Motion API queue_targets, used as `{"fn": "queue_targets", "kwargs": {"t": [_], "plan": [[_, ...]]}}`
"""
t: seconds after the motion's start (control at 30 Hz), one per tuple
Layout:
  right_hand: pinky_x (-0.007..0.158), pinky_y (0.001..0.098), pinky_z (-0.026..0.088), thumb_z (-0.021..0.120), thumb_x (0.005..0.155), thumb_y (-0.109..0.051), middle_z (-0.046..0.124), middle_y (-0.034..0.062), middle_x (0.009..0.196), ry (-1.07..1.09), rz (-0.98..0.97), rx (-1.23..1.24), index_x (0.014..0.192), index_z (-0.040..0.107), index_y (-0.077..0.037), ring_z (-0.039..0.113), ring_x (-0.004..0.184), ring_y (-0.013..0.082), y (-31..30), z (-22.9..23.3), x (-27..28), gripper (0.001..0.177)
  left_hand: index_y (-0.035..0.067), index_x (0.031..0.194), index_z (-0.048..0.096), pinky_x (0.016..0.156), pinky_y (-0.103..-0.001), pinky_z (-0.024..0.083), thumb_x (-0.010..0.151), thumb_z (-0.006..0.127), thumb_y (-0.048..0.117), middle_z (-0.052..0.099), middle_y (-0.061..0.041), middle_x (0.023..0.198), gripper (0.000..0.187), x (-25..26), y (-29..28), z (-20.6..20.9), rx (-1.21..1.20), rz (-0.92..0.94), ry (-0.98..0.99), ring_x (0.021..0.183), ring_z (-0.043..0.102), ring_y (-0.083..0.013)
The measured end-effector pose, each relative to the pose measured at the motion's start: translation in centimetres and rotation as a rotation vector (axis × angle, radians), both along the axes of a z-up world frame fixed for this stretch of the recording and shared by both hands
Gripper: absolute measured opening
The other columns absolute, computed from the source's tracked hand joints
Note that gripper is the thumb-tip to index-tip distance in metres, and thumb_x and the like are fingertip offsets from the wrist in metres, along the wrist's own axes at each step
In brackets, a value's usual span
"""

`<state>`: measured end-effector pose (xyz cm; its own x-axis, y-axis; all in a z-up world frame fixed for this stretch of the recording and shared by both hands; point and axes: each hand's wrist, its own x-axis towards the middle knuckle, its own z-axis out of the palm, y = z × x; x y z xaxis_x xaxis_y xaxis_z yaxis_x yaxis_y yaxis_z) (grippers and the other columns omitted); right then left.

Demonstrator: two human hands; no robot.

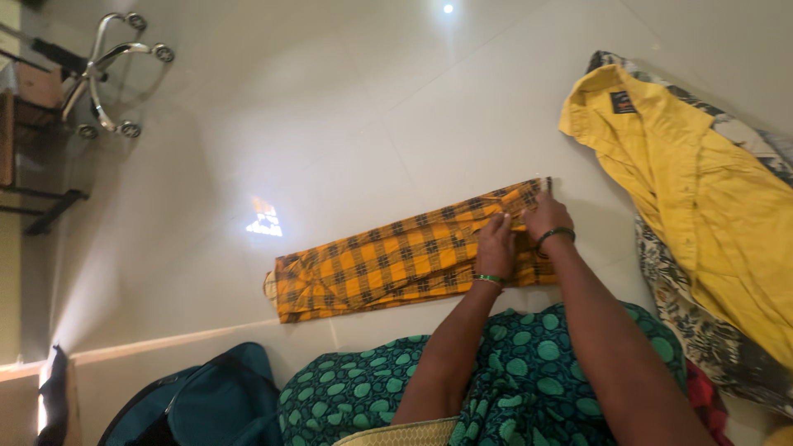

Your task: The person folds an orange and black checkered shirt by hand on the floor and places it into a green bag.

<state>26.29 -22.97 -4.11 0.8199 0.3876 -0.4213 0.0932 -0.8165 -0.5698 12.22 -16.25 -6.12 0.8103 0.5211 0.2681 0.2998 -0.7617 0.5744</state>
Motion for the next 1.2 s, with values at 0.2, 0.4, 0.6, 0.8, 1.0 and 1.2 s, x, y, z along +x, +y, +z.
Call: {"fn": "queue_targets", "kwargs": {"t": [0.2, 0.4, 0.6, 0.8, 1.0, 1.2], "plan": [[0.085, 0.0570, 0.054, 0.057, 0.102, -0.033, 0.070, 0.0244, 0.109, -0.157, 0.019, -0.018, 0.115, 0.057, -0.006, 0.067, 0.102, 0.0458, 0.7, 0.4, -1.7, 0.030, -0.009, 0.147, 0.044, 0.118, -0.048, 0.042, 0.087, 0.066, 0.002, 0.040, -0.030, 0.155, 0.065, -1.4, -1.4, 2.6, -0.065, -0.160, -0.095, 0.144, 0.044, -0.0458], [0.081, 0.0591, 0.053, 0.050, 0.107, -0.032, 0.073, 0.0228, 0.102, -0.233, 0.065, -0.067, 0.117, 0.053, -0.007, 0.070, 0.096, 0.0459, 1.3, 0.7, -2.3, 0.027, -0.006, 0.157, 0.030, 0.123, -0.052, 0.025, 0.095, 0.064, 0.010, 0.030, -0.028, 0.166, 0.073, -6.1, -0.4, 4.3, -0.132, -0.075, 0.139, 0.155, 0.025, -0.0407], [0.082, 0.0593, 0.052, 0.055, 0.105, -0.035, 0.071, 0.0260, 0.102, -0.271, 0.006, 0.171, 0.126, 0.054, -0.009, 0.067, 0.096, 0.0492, 1.4, 1.6, -2.7, 0.033, 0.001, 0.162, 0.020, 0.127, -0.049, 0.013, 0.103, 0.053, 0.039, 0.017, -0.021, 0.170, 0.077, -17.3, 10.1, 3.7, 0.025, 0.169, 0.233, 0.158, 0.012, -0.0349], [0.084, 0.0611, 0.052, 0.059, 0.102, -0.036, 0.069, 0.0284, 0.107, -0.139, -0.046, -0.075, 0.118, 0.060, -0.009, 0.065, 0.100, 0.0511, 0.1, -0.1, -1.3, 0.032, 0.019, 0.163, 0.020, 0.124, -0.048, 0.009, 0.100, 0.043, 0.055, 0.012, -0.007, 0.171, 0.077, -25.4, 15.4, 2.5, 0.093, 0.217, 0.658, 0.157, 0.004, -0.0269], [0.083, 0.0579, 0.051, 0.062, 0.099, -0.031, 0.070, 0.0267, 0.103, -0.286, 0.078, 0.052, 0.111, 0.062, -0.001, 0.065, 0.096, 0.0490, -1.4, -2.5, 0.1, 0.032, 0.020, 0.164, 0.026, 0.126, -0.047, 0.014, 0.107, 0.037, 0.049, 0.021, -0.006, 0.171, 0.064, -27.1, 15.3, -0.7, 0.182, 0.299, 0.517, 0.158, 0.015, -0.0256], [0.087, 0.0521, 0.055, 0.061, 0.110, -0.038, 0.072, 0.0259, 0.095, -0.277, 0.061, 0.066, 0.100, 0.063, 0.003, 0.070, 0.093, 0.0437, -2.6, -5.2, 1.1, 0.042, 0.017, 0.165, 0.028, 0.130, -0.047, 0.014, 0.112, 0.036, 0.042, 0.023, -0.006, 0.174, 0.059, -25.2, 15.0, 0.7, 0.082, 0.331, 0.329, 0.162, 0.017, -0.0269]]}}
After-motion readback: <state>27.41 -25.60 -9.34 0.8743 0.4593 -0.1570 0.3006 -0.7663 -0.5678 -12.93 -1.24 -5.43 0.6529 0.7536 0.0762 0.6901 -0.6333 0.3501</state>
